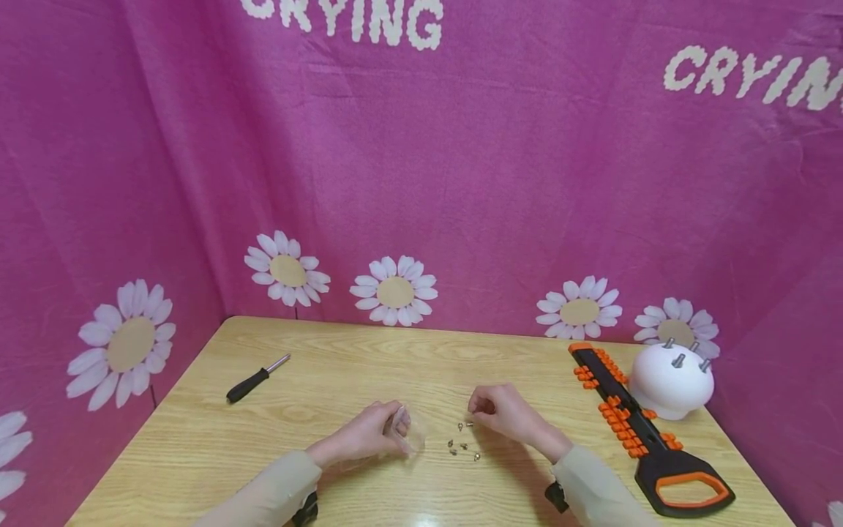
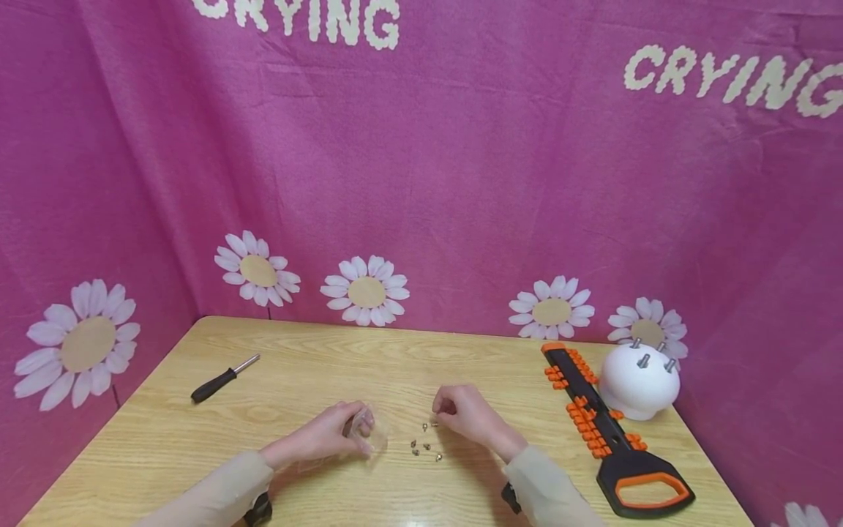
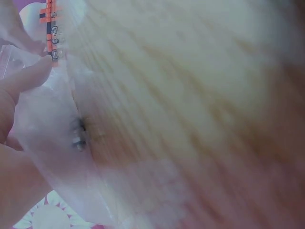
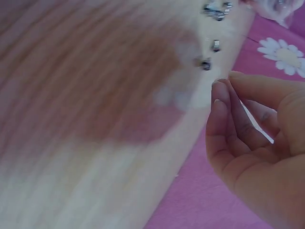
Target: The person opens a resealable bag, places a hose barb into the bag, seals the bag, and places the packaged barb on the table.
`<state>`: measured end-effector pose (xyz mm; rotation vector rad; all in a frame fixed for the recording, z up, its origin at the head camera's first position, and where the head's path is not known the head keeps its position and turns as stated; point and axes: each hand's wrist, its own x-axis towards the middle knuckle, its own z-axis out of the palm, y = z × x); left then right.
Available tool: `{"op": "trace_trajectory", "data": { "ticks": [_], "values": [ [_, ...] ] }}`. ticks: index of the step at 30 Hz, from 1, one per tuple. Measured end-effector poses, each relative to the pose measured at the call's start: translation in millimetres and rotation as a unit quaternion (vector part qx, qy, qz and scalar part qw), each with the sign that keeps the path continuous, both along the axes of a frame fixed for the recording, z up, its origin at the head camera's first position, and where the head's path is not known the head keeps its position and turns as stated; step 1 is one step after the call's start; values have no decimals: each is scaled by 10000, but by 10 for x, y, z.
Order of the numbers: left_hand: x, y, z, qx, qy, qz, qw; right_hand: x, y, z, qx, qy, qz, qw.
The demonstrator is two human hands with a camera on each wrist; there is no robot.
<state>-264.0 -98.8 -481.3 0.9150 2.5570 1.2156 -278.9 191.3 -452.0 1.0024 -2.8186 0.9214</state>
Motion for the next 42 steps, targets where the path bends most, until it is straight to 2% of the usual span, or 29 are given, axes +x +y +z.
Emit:
{"op": "trace_trajectory", "data": {
  "ticks": [7,16,24,33,42],
  "values": [
    [4,1,-4,-44,-9,63,10000,-24,30,-99,105,-223,-54,9997],
    [-7,9,-12,53,-47,13,10000,-30,-9,-136,225,-13,-93,9997],
    [1,0,4,82,-55,-32,9999,-33,-23,-150,286,-28,-122,9995],
    [-4,-2,-19,170,-106,-75,9998,-21,-48,-102,169,76,-68,9998],
    [-7,-2,-39,242,-165,-117,9995,22,-220,64,84,141,177,9997]
  ]
}}
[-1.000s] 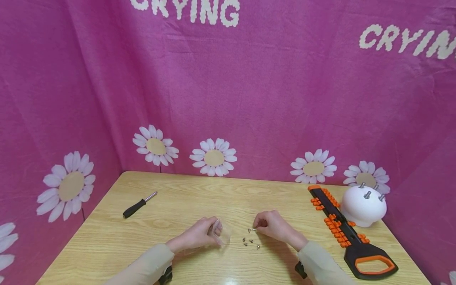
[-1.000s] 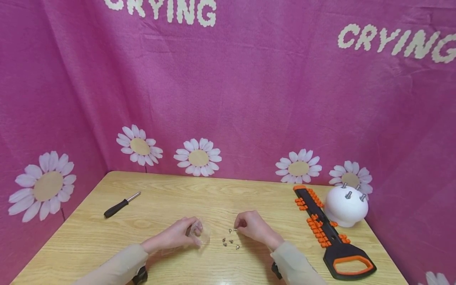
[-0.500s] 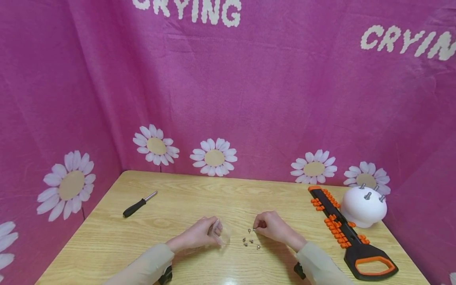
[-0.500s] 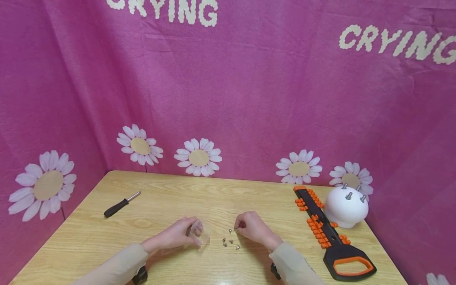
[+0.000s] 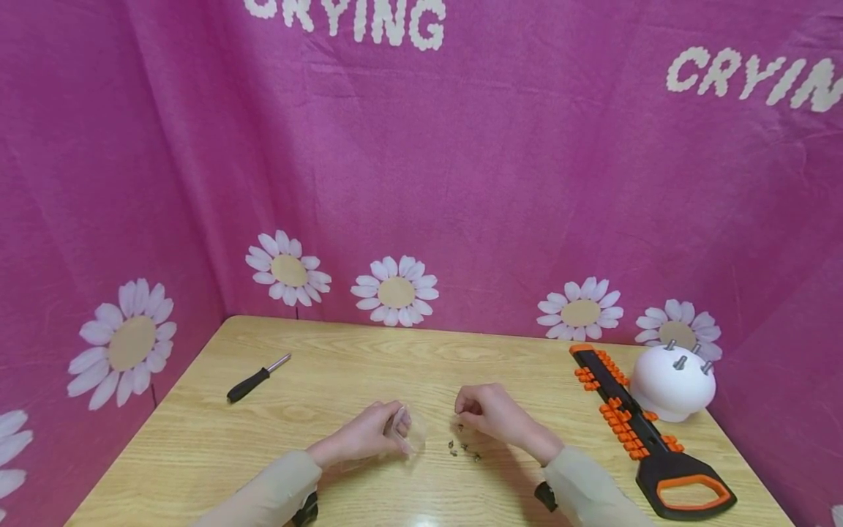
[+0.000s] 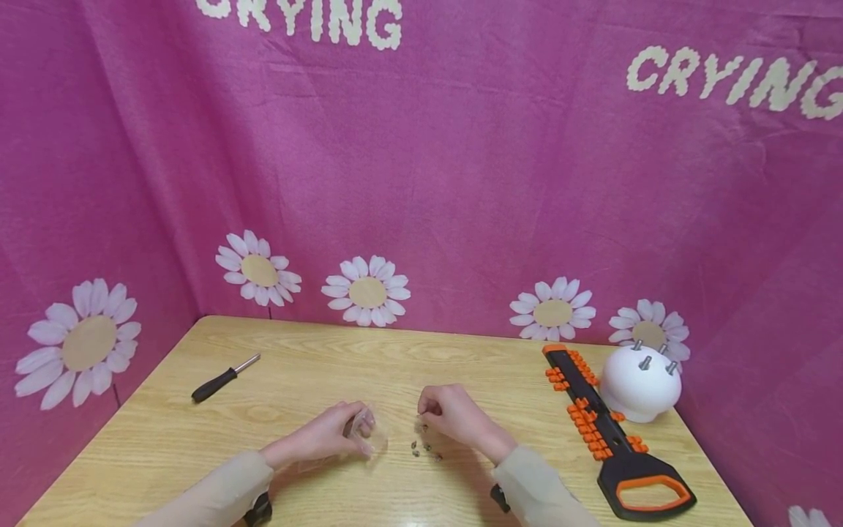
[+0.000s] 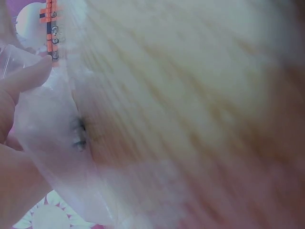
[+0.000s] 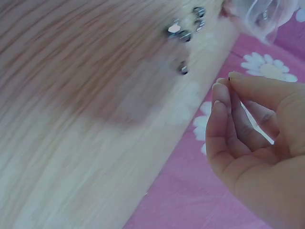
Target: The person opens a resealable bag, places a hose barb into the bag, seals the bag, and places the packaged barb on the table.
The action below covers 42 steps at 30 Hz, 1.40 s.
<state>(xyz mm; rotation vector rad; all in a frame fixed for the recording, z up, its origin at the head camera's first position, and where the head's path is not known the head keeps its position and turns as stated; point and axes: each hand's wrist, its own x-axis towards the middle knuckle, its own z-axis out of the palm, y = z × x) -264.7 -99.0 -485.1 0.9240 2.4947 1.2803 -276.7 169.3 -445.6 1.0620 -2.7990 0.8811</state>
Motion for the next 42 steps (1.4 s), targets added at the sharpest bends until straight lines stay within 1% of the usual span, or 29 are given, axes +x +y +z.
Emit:
{"op": "trace_trajectory", "data": {
  "ticks": [4,8,12,15,21,26,30,33,38,42],
  "values": [
    [9,-5,0,-19,-29,43,10000,25,-127,54,-77,35,213,9997],
    [12,-7,2,-35,-6,39,10000,46,-253,85,-78,-15,320,9995],
    [12,-5,6,-66,51,36,10000,69,-370,98,-48,-26,440,9990],
    [8,1,8,-85,24,25,10000,90,-445,105,-50,-16,553,9985],
    [-1,11,12,-153,31,46,9999,117,-516,97,-101,32,700,9975],
    [1,14,23,-121,127,63,9998,96,-449,94,-161,-78,611,9980],
    [6,13,32,-213,223,169,9994,57,-317,80,-213,-91,488,9985],
    [6,12,36,-229,218,197,9993,26,-203,53,-212,-58,388,9990],
    [7,10,36,-255,224,204,9992,-4,-49,-4,-93,-127,196,9997],
    [17,9,29,-281,231,193,9992,-15,16,-56,54,-306,68,9995]
  ]
}}
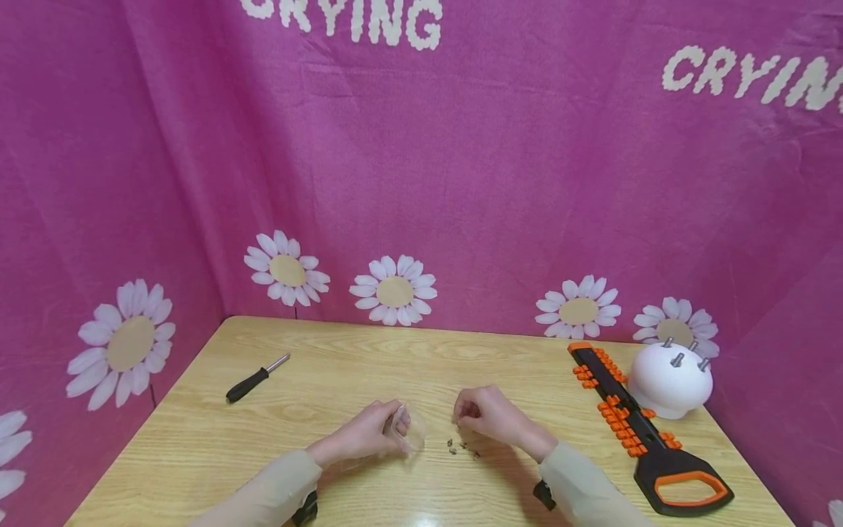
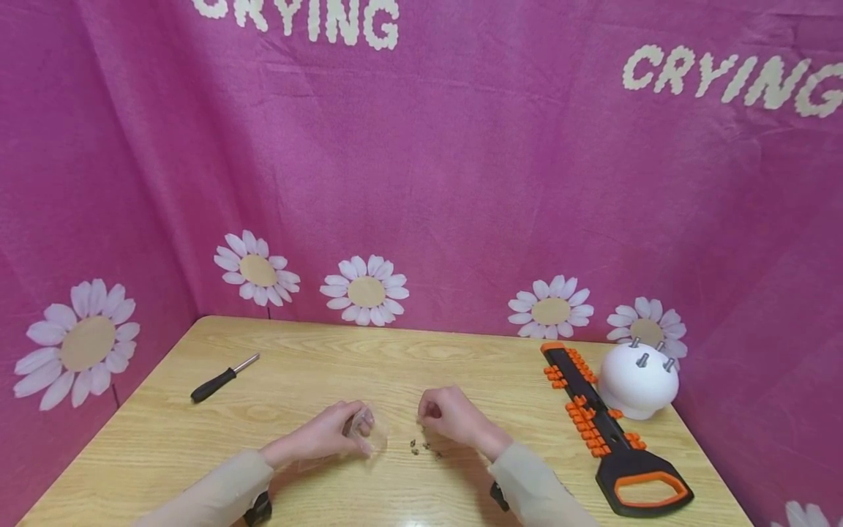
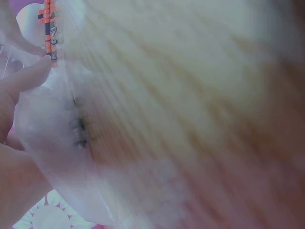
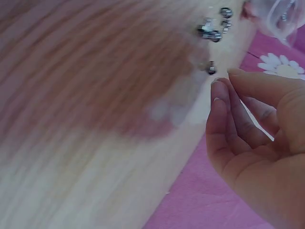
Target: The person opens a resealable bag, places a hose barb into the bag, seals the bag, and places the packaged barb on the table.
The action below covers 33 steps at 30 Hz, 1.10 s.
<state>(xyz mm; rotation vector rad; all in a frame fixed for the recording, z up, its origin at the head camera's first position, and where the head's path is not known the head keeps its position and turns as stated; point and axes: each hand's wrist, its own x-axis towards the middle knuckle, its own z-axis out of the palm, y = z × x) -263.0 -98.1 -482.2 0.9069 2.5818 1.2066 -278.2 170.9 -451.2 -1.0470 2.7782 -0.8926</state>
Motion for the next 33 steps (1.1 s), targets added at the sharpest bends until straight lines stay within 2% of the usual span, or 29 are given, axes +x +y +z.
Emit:
{"op": "trace_trajectory", "data": {
  "ticks": [7,18,33],
  "values": [
    [7,-4,-4,-1,-32,-50,10000,-32,25,-89,83,-98,10,9999],
    [1,-3,2,17,-83,-27,10000,-41,24,-148,261,438,41,9987],
    [-4,-14,2,-48,-20,-12,10000,-46,25,-156,298,572,-2,9979]
  ]
}}
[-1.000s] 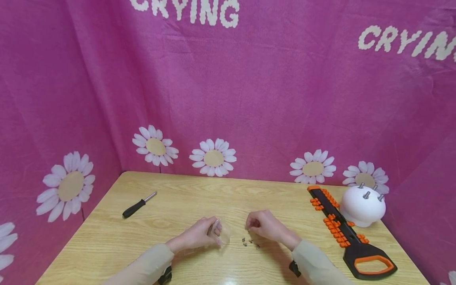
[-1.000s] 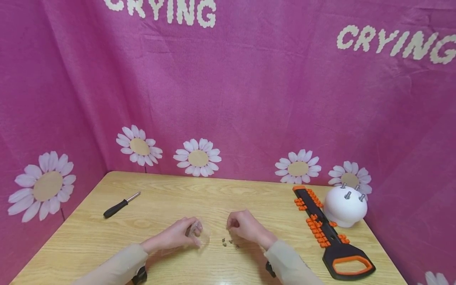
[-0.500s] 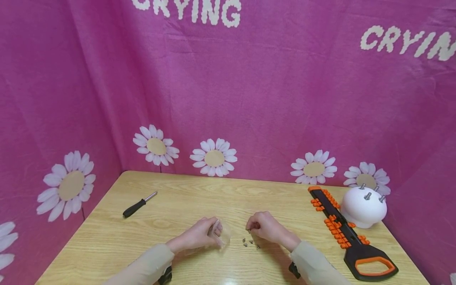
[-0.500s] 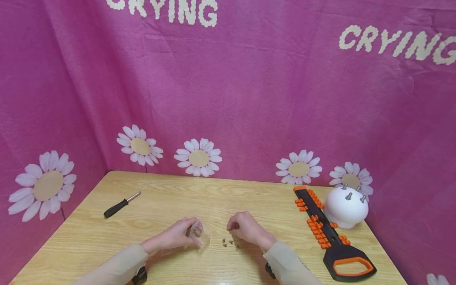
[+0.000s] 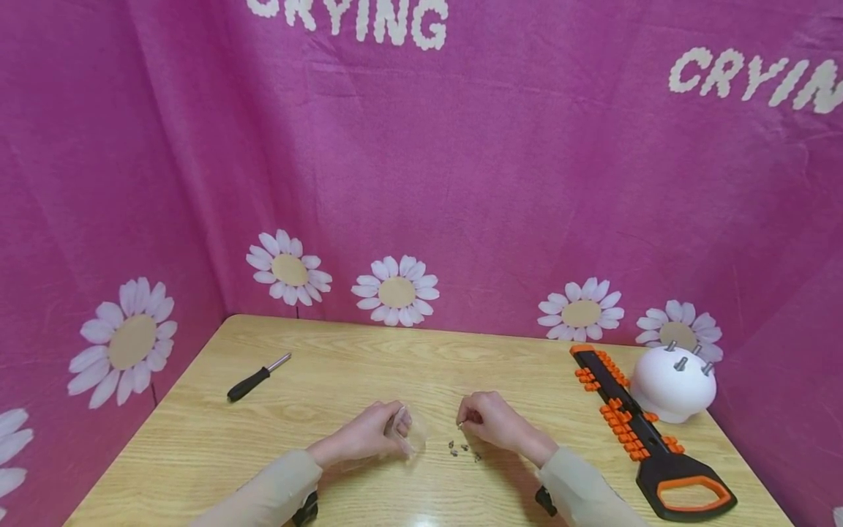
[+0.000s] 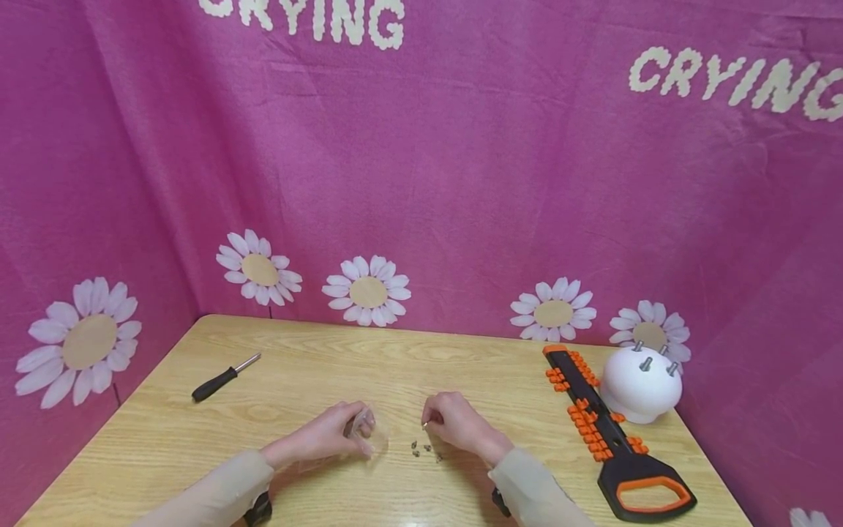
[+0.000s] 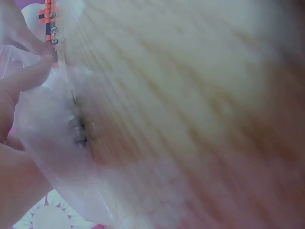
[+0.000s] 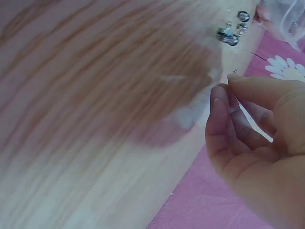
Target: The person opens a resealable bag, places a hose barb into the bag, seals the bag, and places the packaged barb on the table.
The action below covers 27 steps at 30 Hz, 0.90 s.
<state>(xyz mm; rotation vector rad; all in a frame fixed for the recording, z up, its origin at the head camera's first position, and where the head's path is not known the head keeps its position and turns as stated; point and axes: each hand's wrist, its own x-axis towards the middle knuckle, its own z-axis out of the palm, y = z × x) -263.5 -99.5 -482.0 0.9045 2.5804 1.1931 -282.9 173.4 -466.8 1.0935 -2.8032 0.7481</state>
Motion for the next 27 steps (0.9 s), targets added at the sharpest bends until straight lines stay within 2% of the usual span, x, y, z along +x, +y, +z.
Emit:
{"op": "trace_trajectory", "data": {
  "ticks": [7,14,19,27],
  "values": [
    [-3,-4,2,-7,38,-12,10000,46,-91,112,-340,-130,160,9992],
    [5,2,14,29,-17,3,10000,85,-240,236,-327,-148,335,9988],
    [0,6,8,35,-31,-26,10000,114,-351,267,-352,-82,507,9981],
    [-9,13,-9,12,-35,-52,10000,153,-523,276,-404,-237,746,9961]
  ]
}}
